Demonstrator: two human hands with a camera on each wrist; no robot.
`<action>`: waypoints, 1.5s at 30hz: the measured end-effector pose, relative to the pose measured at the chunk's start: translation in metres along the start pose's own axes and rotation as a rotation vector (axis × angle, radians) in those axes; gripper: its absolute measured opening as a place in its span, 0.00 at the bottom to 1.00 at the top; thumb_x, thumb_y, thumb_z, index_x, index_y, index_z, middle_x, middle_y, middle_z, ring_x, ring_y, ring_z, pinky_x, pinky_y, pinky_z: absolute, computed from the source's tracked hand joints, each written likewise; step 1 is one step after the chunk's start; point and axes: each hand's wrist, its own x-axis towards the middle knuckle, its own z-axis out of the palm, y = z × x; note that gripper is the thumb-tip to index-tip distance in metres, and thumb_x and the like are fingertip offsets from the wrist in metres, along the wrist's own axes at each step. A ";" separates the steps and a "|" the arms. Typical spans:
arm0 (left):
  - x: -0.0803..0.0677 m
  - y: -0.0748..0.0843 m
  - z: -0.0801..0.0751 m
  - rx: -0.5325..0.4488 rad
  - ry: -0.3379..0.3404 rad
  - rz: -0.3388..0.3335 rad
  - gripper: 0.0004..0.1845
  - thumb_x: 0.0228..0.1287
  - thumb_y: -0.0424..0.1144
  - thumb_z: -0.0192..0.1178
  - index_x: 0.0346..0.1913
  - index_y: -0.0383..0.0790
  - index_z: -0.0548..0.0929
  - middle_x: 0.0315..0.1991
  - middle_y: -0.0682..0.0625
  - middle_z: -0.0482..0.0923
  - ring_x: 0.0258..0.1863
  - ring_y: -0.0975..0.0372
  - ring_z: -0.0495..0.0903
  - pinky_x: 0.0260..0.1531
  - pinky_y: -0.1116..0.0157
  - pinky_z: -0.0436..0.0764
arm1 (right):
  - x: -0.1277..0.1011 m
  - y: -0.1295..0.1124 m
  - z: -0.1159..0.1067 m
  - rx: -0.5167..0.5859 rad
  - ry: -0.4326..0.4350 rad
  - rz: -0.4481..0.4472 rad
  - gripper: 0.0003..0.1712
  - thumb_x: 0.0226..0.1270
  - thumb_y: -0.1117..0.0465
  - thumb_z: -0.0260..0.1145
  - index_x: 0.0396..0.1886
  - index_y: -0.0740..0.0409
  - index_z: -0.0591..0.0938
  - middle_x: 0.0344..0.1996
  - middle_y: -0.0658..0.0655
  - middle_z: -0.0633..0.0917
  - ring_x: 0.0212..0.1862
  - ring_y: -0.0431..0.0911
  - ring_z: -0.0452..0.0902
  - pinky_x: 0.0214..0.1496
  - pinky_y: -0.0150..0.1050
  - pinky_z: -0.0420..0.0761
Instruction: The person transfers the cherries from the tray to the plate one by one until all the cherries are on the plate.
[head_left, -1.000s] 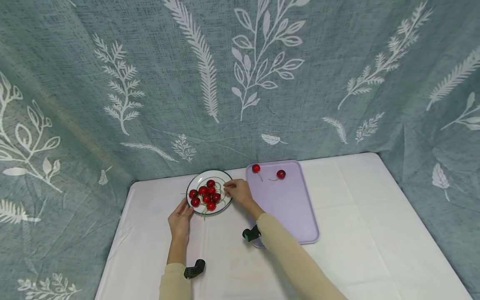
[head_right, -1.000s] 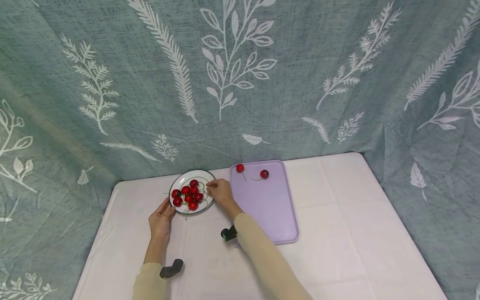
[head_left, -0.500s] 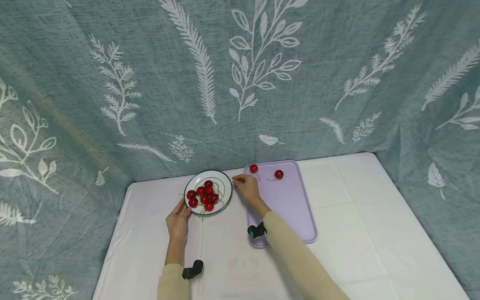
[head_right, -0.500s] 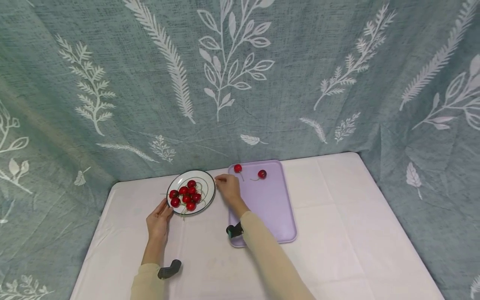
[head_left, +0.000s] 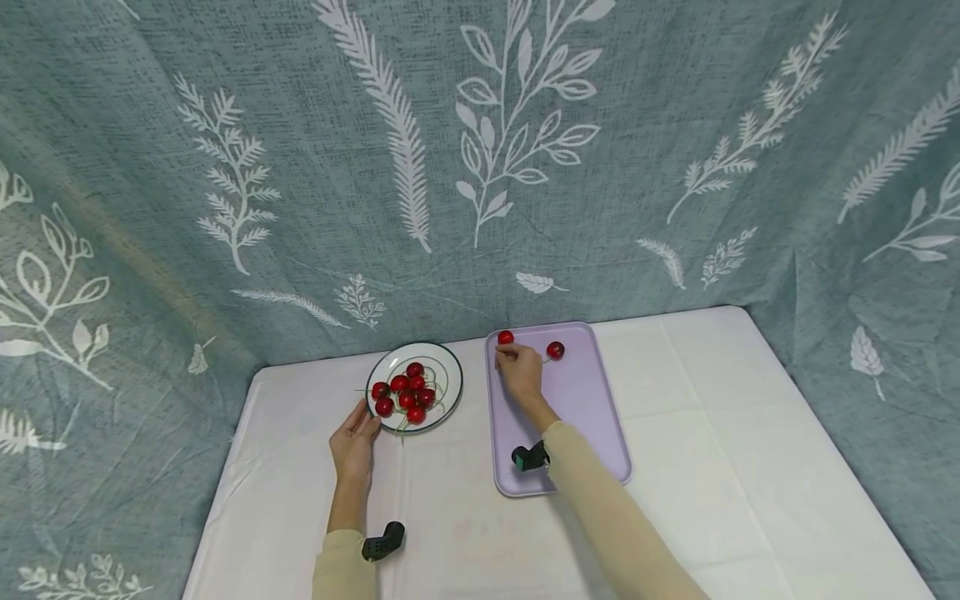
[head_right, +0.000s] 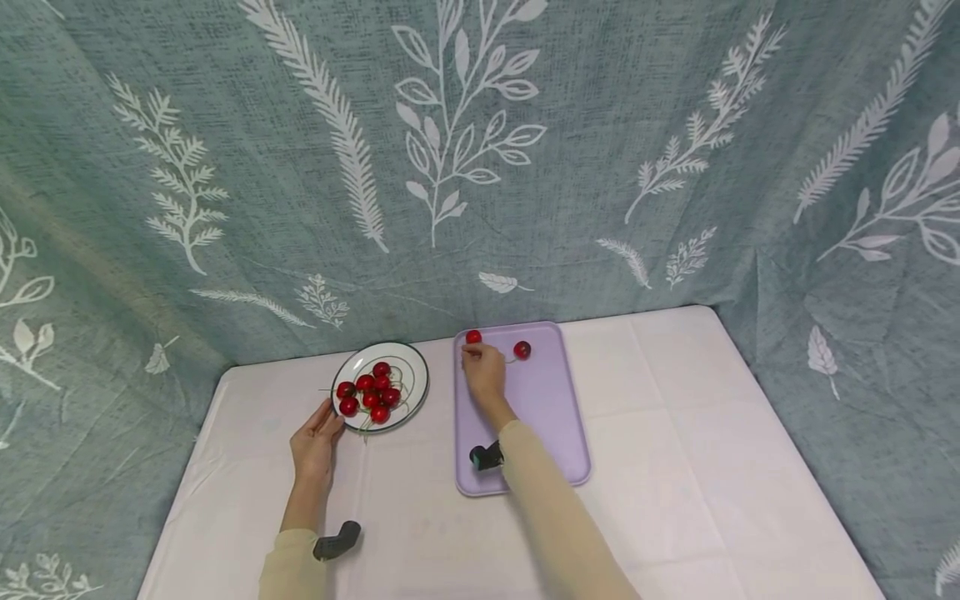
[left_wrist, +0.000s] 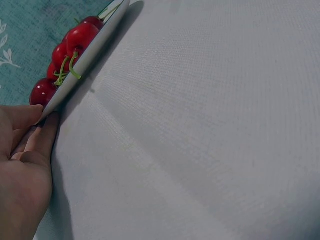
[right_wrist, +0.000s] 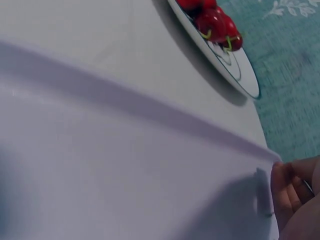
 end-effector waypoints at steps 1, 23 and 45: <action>0.000 0.000 0.000 -0.002 0.000 -0.001 0.29 0.68 0.26 0.55 0.71 0.33 0.65 0.70 0.38 0.66 0.68 0.54 0.68 0.56 0.74 0.77 | 0.001 0.001 -0.002 0.010 0.001 0.000 0.07 0.60 0.73 0.66 0.35 0.69 0.88 0.22 0.61 0.87 0.24 0.46 0.82 0.25 0.27 0.78; -0.004 -0.003 -0.002 0.005 0.015 0.005 0.29 0.68 0.27 0.56 0.71 0.34 0.66 0.70 0.40 0.66 0.68 0.55 0.68 0.57 0.75 0.77 | 0.007 0.016 -0.022 -0.005 0.017 -0.018 0.09 0.61 0.72 0.67 0.42 0.69 0.87 0.36 0.65 0.88 0.38 0.54 0.87 0.40 0.44 0.89; -0.013 -0.003 -0.002 -0.008 0.022 0.012 0.29 0.67 0.25 0.56 0.71 0.33 0.66 0.70 0.39 0.66 0.68 0.54 0.68 0.57 0.74 0.76 | 0.005 0.017 -0.020 -0.162 0.135 -0.006 0.14 0.52 0.74 0.70 0.42 0.69 0.86 0.33 0.64 0.88 0.34 0.54 0.85 0.42 0.50 0.86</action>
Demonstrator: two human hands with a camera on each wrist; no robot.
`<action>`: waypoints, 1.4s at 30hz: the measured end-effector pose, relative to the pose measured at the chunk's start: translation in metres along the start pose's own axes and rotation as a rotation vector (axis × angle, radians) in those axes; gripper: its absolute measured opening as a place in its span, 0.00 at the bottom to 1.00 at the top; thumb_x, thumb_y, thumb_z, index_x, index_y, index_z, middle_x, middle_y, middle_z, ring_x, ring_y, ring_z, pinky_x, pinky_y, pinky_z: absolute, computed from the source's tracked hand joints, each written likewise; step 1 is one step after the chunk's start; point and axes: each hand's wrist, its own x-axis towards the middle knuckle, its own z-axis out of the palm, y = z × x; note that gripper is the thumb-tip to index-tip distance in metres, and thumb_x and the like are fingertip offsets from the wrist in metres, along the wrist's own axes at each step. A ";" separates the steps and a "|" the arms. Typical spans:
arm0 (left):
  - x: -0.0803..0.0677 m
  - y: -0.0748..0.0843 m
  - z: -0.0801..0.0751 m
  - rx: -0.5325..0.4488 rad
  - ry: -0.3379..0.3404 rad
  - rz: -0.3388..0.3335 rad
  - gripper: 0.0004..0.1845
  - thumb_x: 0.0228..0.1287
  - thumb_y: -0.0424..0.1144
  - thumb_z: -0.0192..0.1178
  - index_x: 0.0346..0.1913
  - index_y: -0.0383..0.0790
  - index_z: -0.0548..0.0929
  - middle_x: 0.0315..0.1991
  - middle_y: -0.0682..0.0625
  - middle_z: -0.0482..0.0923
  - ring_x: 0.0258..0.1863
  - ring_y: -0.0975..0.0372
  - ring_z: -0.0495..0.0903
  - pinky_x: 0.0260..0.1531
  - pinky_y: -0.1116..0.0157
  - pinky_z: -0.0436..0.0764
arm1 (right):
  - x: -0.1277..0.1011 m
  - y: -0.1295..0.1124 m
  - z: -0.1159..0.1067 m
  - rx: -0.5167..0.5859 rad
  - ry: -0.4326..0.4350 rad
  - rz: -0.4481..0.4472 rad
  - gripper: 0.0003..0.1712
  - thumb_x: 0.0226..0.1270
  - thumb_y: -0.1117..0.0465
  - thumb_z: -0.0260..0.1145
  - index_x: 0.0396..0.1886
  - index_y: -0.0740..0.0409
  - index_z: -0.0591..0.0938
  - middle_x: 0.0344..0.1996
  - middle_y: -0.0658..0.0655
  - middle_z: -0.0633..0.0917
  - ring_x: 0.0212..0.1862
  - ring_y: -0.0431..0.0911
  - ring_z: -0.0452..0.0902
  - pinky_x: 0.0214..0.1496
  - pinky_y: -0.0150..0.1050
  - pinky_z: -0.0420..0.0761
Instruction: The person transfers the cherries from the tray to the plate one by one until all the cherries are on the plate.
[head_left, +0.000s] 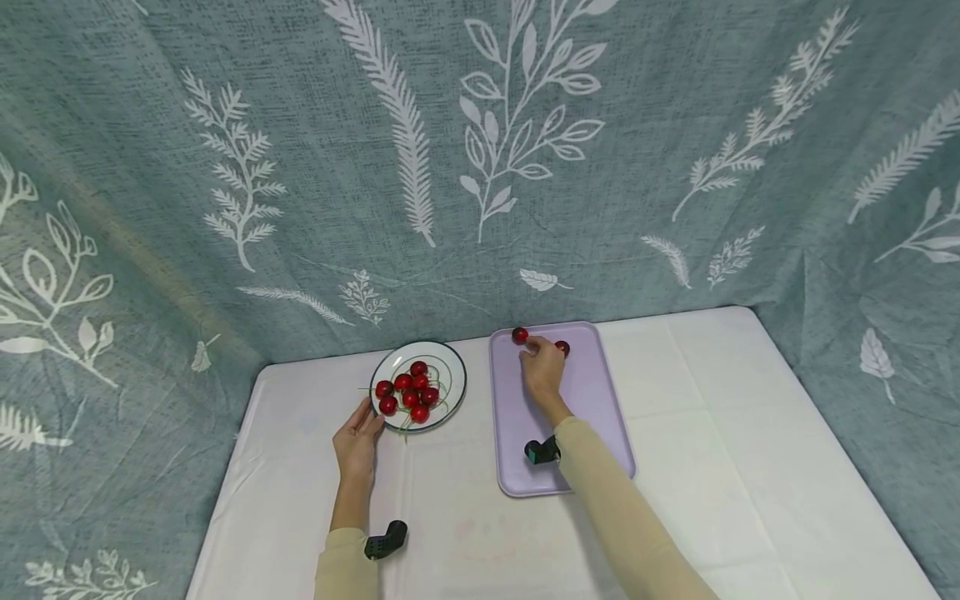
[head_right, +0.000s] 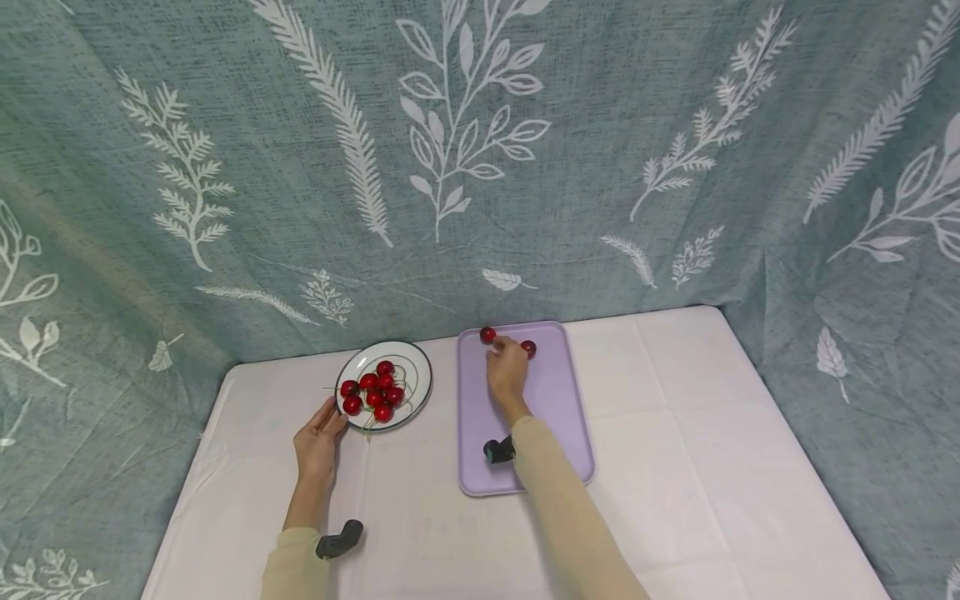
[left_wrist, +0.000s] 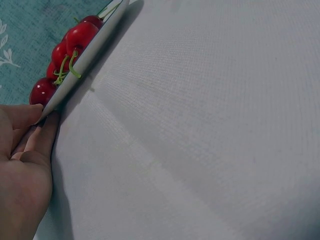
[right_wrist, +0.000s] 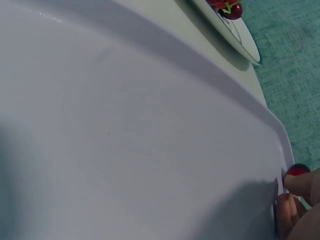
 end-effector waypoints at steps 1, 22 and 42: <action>0.000 0.000 0.000 0.003 0.002 -0.002 0.29 0.67 0.26 0.56 0.71 0.33 0.66 0.70 0.39 0.66 0.68 0.54 0.68 0.57 0.74 0.76 | 0.000 0.000 -0.001 -0.002 -0.003 0.007 0.15 0.52 0.74 0.70 0.42 0.69 0.86 0.34 0.64 0.88 0.35 0.54 0.86 0.44 0.50 0.85; -0.002 0.000 0.001 0.006 0.002 -0.005 0.29 0.68 0.26 0.56 0.71 0.34 0.66 0.70 0.39 0.66 0.68 0.54 0.68 0.58 0.73 0.76 | -0.002 -0.008 -0.009 -0.257 -0.120 0.024 0.18 0.57 0.69 0.63 0.49 0.63 0.85 0.31 0.57 0.89 0.34 0.54 0.85 0.34 0.52 0.85; -0.009 -0.006 0.000 0.002 0.017 0.006 0.29 0.68 0.26 0.56 0.71 0.34 0.66 0.69 0.40 0.66 0.68 0.54 0.68 0.59 0.73 0.76 | -0.005 -0.011 -0.021 0.223 -0.372 0.321 0.09 0.57 0.74 0.69 0.36 0.77 0.86 0.32 0.70 0.87 0.25 0.45 0.86 0.30 0.31 0.88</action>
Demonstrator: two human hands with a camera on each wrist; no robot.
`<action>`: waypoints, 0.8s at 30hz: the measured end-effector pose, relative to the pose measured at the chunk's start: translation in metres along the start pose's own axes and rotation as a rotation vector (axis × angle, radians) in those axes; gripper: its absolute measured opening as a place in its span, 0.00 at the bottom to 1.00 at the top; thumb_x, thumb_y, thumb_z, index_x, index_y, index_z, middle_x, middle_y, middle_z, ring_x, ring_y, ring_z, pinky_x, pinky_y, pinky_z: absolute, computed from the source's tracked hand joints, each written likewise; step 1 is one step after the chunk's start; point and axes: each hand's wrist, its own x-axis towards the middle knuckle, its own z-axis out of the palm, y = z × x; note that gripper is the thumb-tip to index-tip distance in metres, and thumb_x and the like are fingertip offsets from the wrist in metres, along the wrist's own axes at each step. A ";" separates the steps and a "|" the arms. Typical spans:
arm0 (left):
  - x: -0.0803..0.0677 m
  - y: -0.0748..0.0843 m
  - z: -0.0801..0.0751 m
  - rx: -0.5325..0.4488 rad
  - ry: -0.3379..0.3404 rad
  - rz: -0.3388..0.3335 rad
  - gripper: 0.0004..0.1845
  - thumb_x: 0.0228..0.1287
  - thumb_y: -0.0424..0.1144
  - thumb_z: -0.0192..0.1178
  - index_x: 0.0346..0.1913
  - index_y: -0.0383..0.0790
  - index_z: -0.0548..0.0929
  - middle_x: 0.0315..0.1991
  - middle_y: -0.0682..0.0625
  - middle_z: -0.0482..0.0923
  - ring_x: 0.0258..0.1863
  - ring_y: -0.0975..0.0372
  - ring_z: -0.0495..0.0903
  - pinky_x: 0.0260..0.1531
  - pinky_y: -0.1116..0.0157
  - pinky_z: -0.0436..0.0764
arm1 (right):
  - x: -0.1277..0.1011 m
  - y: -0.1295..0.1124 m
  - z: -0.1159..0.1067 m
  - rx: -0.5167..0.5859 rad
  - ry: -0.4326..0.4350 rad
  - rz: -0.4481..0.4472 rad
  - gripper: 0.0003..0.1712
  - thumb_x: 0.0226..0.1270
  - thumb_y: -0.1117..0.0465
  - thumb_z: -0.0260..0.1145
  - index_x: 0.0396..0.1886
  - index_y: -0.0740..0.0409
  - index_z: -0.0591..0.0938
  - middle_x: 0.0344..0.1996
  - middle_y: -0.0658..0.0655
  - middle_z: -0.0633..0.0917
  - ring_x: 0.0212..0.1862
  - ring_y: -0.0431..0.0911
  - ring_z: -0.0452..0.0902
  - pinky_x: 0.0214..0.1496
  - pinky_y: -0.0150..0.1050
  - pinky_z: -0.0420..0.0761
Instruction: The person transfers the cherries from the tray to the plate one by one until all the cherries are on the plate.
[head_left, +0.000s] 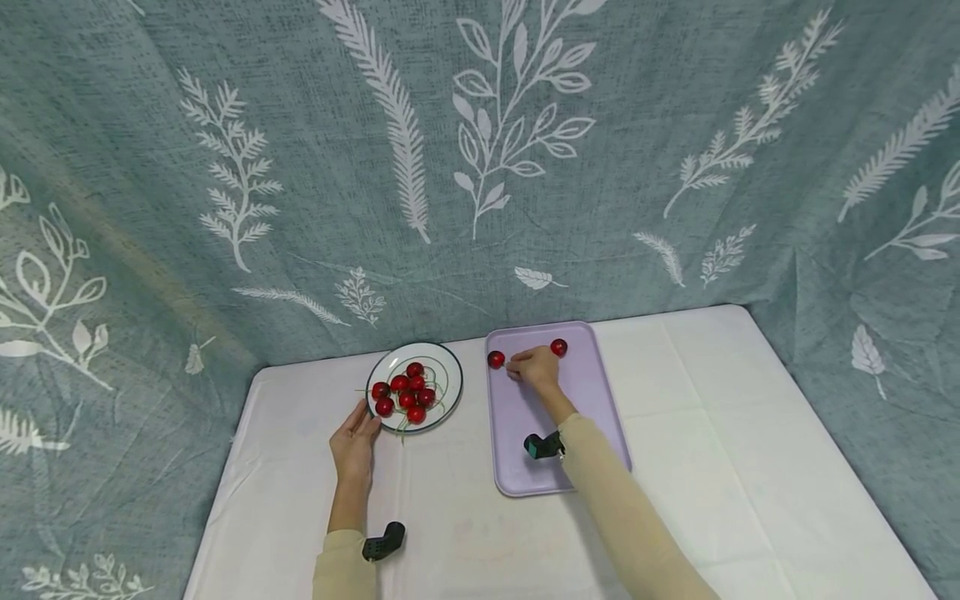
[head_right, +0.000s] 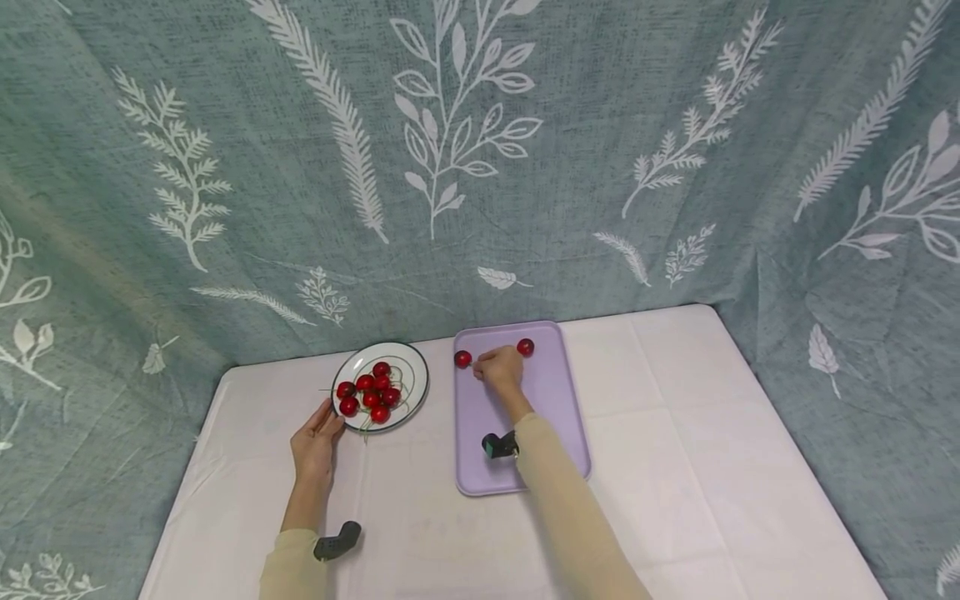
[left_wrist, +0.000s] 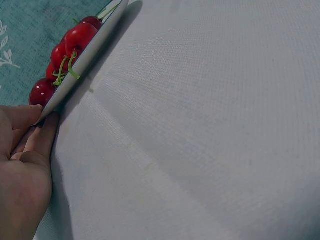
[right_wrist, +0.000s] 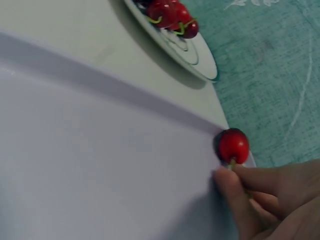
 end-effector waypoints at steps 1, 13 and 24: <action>0.000 -0.001 -0.001 0.000 -0.004 0.002 0.29 0.68 0.26 0.56 0.71 0.34 0.66 0.69 0.39 0.66 0.68 0.54 0.68 0.59 0.73 0.76 | -0.001 -0.001 0.000 0.039 -0.026 0.038 0.09 0.57 0.75 0.68 0.37 0.78 0.85 0.33 0.71 0.87 0.24 0.44 0.85 0.30 0.32 0.88; 0.000 -0.003 -0.009 0.020 -0.036 0.024 0.30 0.67 0.27 0.56 0.72 0.34 0.65 0.70 0.39 0.65 0.69 0.54 0.66 0.59 0.75 0.75 | -0.009 -0.003 -0.001 0.237 -0.215 0.329 0.12 0.59 0.77 0.66 0.42 0.81 0.82 0.21 0.60 0.86 0.23 0.44 0.85 0.33 0.34 0.89; 0.001 -0.003 -0.009 0.039 -0.034 0.024 0.29 0.68 0.28 0.55 0.72 0.34 0.65 0.70 0.41 0.65 0.69 0.55 0.67 0.59 0.74 0.74 | -0.009 0.002 0.002 0.346 -0.362 0.255 0.16 0.66 0.70 0.64 0.50 0.78 0.80 0.23 0.54 0.86 0.25 0.40 0.84 0.32 0.31 0.88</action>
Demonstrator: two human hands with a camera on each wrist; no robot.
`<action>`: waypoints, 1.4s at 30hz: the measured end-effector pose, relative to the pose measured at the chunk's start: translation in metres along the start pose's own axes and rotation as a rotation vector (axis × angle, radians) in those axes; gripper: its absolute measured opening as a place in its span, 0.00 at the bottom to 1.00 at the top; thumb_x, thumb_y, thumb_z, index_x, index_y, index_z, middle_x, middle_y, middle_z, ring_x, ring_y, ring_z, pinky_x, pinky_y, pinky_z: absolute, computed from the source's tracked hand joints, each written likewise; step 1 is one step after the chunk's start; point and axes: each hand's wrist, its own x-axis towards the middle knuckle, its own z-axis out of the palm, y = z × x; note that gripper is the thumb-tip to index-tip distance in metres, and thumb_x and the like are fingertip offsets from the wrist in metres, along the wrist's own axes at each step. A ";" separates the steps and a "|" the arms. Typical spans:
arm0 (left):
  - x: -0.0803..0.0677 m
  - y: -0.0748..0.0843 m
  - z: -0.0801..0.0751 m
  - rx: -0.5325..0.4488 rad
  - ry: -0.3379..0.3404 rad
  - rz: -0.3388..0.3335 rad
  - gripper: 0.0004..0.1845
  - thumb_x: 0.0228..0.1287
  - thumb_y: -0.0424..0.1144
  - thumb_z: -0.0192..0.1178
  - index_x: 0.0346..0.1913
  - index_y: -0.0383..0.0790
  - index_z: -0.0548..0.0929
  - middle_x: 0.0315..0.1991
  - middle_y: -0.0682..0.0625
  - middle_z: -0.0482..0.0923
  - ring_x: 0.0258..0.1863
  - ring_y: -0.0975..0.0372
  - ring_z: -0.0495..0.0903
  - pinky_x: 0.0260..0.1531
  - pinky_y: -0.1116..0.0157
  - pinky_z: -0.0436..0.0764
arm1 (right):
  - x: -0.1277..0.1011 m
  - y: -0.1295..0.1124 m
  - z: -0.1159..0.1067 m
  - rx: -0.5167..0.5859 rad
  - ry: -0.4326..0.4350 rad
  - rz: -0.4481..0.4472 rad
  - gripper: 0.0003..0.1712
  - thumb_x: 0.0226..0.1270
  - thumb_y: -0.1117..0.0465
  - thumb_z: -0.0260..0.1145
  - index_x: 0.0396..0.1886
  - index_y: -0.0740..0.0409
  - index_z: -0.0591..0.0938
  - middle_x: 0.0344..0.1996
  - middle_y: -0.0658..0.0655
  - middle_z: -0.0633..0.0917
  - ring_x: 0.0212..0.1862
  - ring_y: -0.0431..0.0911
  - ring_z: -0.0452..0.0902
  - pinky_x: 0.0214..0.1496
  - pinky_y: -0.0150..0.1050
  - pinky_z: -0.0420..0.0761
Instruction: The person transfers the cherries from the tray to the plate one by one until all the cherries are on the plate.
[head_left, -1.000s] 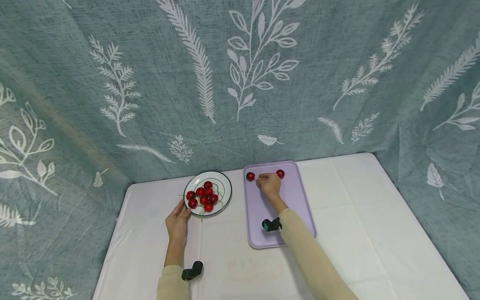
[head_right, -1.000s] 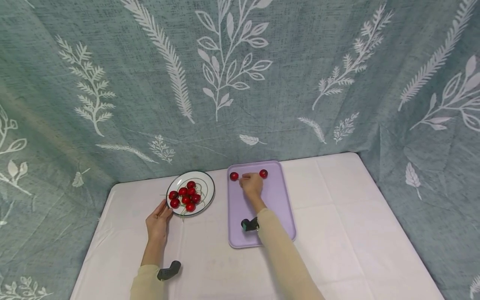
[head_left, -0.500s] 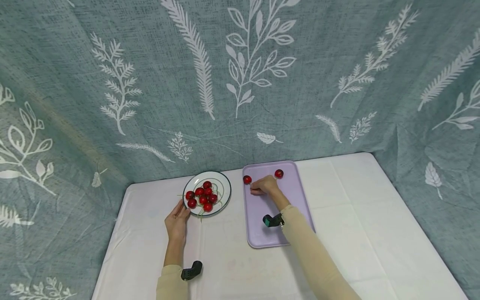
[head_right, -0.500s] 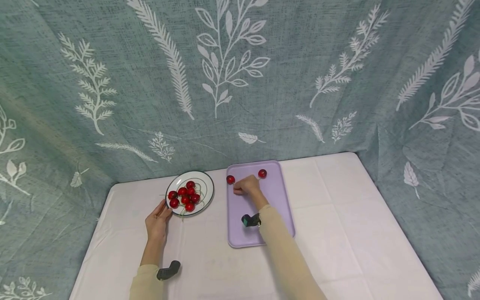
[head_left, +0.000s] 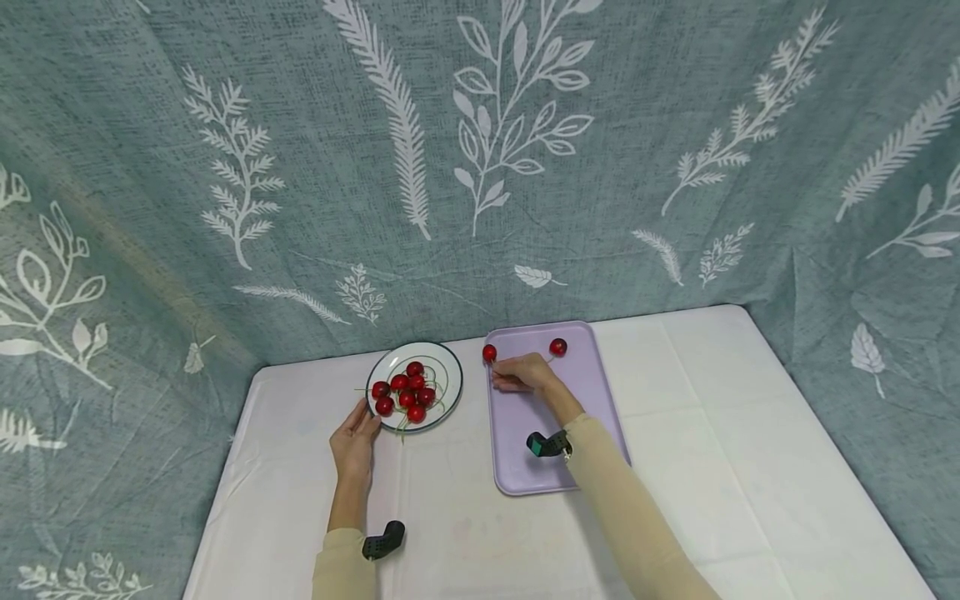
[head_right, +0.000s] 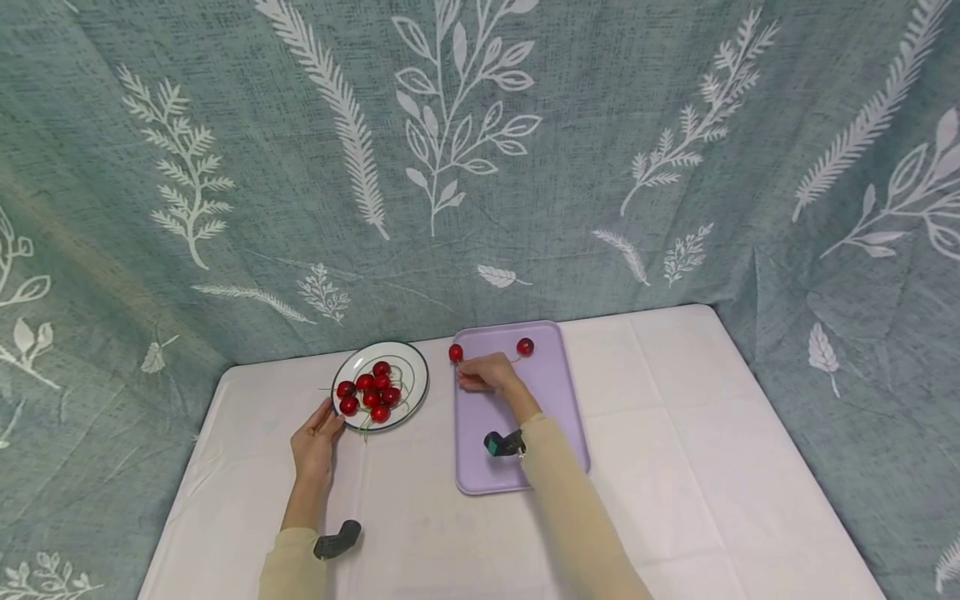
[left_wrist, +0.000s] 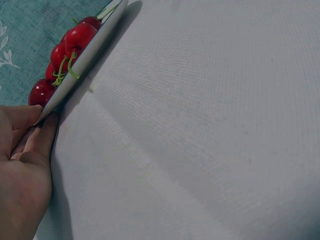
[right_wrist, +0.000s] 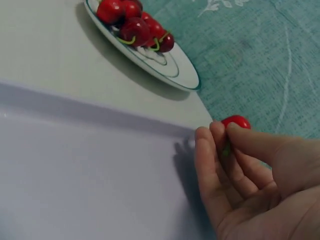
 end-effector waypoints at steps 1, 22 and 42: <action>0.001 0.000 0.000 0.001 0.001 0.000 0.29 0.68 0.28 0.56 0.72 0.34 0.65 0.70 0.41 0.65 0.69 0.55 0.67 0.60 0.74 0.74 | 0.000 0.000 0.000 0.008 -0.006 -0.007 0.16 0.66 0.70 0.64 0.50 0.77 0.80 0.24 0.55 0.87 0.26 0.40 0.85 0.34 0.32 0.88; 0.009 0.006 0.002 0.006 -0.003 -0.024 0.29 0.68 0.28 0.56 0.71 0.36 0.66 0.70 0.42 0.66 0.68 0.56 0.67 0.62 0.71 0.73 | 0.009 0.002 0.042 0.070 -0.056 -0.084 0.17 0.68 0.72 0.61 0.54 0.76 0.79 0.36 0.61 0.88 0.32 0.39 0.85 0.41 0.32 0.88; 0.012 0.011 0.003 0.019 -0.018 -0.023 0.28 0.69 0.28 0.55 0.72 0.35 0.65 0.70 0.41 0.65 0.69 0.55 0.67 0.62 0.71 0.72 | 0.016 -0.012 0.090 -0.096 -0.069 -0.070 0.15 0.69 0.72 0.60 0.52 0.77 0.80 0.45 0.72 0.85 0.41 0.51 0.87 0.53 0.43 0.85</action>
